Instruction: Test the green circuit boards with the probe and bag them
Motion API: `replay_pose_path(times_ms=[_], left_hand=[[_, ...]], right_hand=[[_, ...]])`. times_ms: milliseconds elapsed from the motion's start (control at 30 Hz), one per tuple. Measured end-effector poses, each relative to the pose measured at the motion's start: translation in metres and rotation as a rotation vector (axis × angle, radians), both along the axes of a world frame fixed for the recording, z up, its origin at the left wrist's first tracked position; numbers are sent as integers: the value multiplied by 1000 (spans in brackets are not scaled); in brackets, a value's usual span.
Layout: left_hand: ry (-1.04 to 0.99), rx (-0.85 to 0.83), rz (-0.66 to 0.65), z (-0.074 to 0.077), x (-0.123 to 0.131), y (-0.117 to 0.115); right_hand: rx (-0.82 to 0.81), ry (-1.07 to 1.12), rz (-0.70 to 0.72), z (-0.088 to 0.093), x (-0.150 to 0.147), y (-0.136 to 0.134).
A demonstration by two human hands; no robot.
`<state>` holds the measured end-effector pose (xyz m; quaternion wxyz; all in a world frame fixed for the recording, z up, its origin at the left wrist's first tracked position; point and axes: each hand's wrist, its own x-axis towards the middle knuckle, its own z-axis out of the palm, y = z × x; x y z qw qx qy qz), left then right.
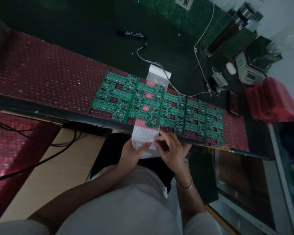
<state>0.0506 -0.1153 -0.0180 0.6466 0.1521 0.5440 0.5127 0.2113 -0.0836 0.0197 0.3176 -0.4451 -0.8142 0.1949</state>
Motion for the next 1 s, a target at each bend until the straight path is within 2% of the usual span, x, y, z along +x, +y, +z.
replay_pose_path(times_ms=[167, 433, 767, 867, 1000], left_hand=[[9, 0, 19, -1, 3, 1], [4, 1, 41, -2, 3, 2], [-40, -12, 21, -6, 2, -1], [-21, -10, 11, -6, 2, -2], [-4, -1, 6, -2, 2, -3]], right_hand=[[-33, 1, 15, 2, -1, 3], [46, 1, 71, 0, -1, 4], [24, -12, 65, 1, -1, -2], [-16, 32, 8, 5, 1, -5], [25, 54, -46, 5, -1, -5]])
